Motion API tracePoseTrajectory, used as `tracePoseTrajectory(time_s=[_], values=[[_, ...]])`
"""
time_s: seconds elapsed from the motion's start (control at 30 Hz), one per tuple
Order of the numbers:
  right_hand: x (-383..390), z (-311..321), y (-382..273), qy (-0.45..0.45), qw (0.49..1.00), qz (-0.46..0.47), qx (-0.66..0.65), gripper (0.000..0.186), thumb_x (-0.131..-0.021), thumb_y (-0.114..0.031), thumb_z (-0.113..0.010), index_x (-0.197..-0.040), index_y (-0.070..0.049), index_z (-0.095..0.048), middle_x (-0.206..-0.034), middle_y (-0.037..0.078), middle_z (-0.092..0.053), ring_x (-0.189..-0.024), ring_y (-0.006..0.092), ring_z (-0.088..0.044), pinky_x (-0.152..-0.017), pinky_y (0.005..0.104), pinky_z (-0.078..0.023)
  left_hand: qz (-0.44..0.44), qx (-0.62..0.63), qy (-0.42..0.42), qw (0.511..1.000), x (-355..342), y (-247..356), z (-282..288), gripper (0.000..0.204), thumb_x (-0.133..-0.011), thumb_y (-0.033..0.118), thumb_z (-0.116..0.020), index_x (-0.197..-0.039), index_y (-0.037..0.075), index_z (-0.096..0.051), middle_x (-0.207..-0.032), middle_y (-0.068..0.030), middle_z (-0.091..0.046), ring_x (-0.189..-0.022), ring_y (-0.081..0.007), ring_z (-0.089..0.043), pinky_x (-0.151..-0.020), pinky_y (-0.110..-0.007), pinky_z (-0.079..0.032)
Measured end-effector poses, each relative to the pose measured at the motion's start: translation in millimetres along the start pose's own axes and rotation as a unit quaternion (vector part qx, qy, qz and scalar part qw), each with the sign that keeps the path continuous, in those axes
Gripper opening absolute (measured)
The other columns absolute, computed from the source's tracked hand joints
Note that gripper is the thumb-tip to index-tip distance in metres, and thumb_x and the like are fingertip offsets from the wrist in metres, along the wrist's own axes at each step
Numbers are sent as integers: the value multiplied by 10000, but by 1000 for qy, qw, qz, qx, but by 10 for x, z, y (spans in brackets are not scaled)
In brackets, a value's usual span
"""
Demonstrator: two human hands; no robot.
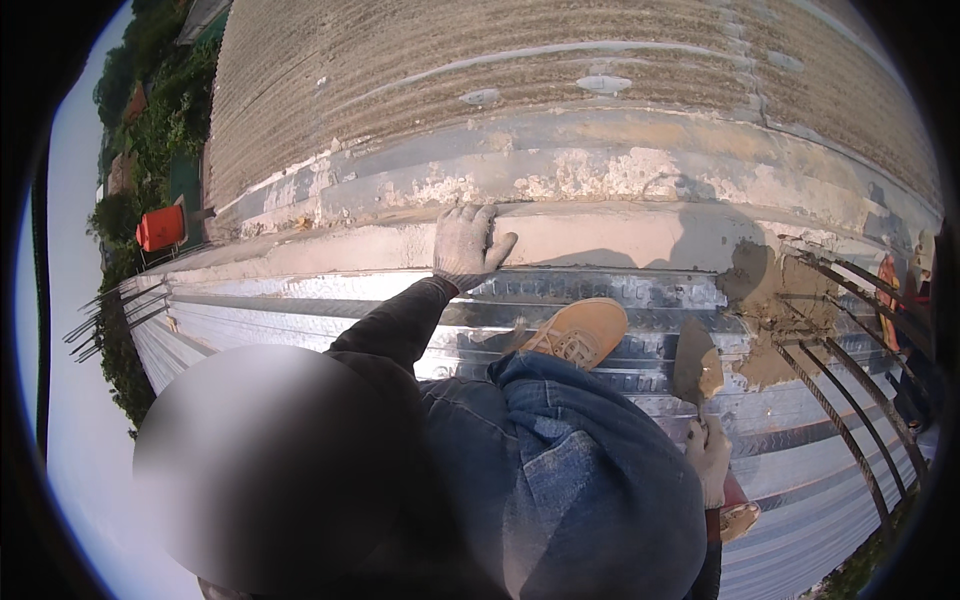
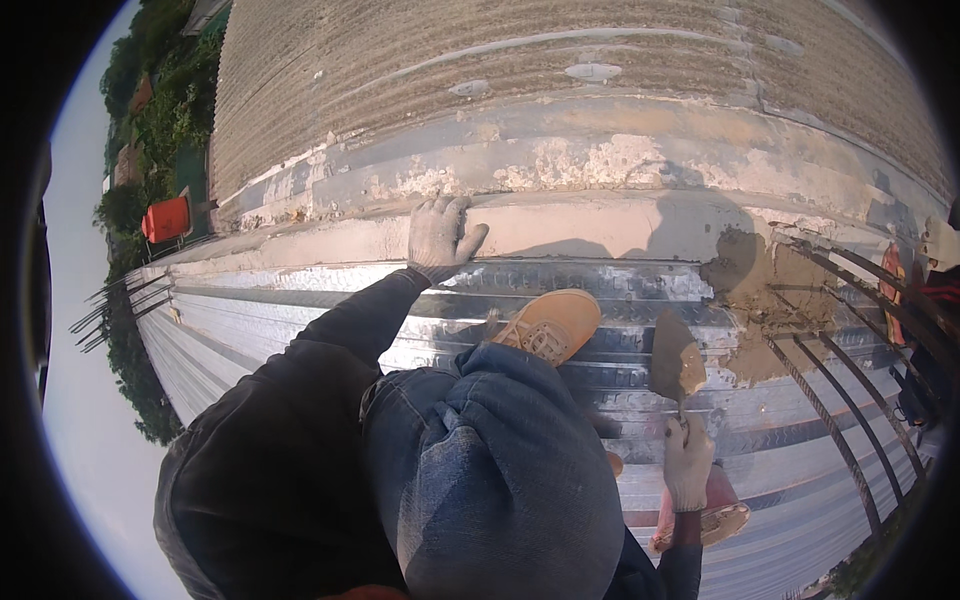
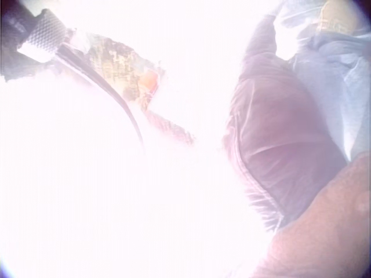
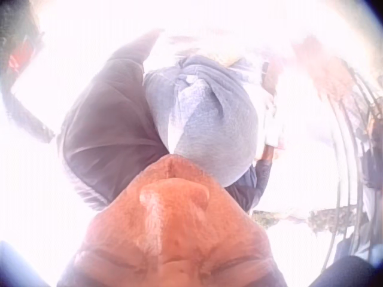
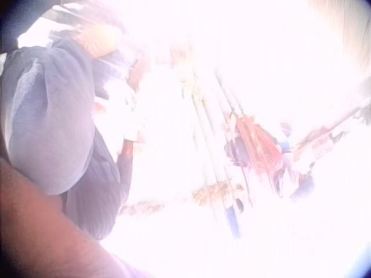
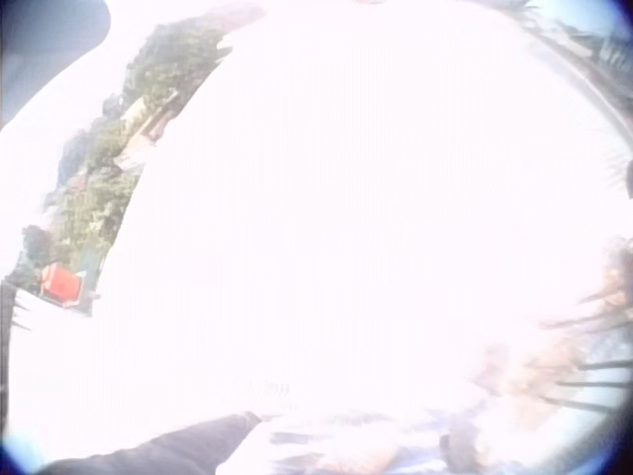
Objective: The person scoops cement from a bucket with a trowel and applies it to the base of vertical rebar rods on a corrugated metal roof. The person repeatedly smooths the cement around the rebar junctions.
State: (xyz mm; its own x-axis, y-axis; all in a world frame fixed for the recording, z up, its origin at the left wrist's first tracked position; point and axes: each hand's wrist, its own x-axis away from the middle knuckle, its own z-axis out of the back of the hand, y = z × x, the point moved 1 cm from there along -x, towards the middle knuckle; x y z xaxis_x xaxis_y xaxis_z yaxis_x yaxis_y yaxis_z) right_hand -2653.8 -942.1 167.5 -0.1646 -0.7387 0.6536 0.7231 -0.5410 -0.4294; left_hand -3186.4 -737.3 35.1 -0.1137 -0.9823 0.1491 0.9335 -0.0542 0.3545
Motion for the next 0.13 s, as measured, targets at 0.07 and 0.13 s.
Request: tracePoseTrajectory(time_s=[0.07, 0.13], values=[[-35, -30, -18, 2, 1000, 6, -4, 252, -1105, -172, -741, -1272, 16, -763, -844, 187, -755, -730, 310, -730, -718, 448, -571, 5, 2, -15, 1000, 3, -12, 10, 626, -1025, 548, -759, -1376, 29, -753, -1177, -209, -762, -1182, -435, -704, -1161, -577, -479], [-106, -41, -57, -14, 1000, 0, 6, 304, -1100, -169, -751, -1347, 5, -773, -863, 183, -776, -745, 331, -736, -733, 443, -577, 9, -11, -18, 1000, 38, -111, -23, 659, -1022, 580, -768, -1389, 34, -745, -1181, -213, -763, -1196, -430, -698, -1176, -577, -476]])
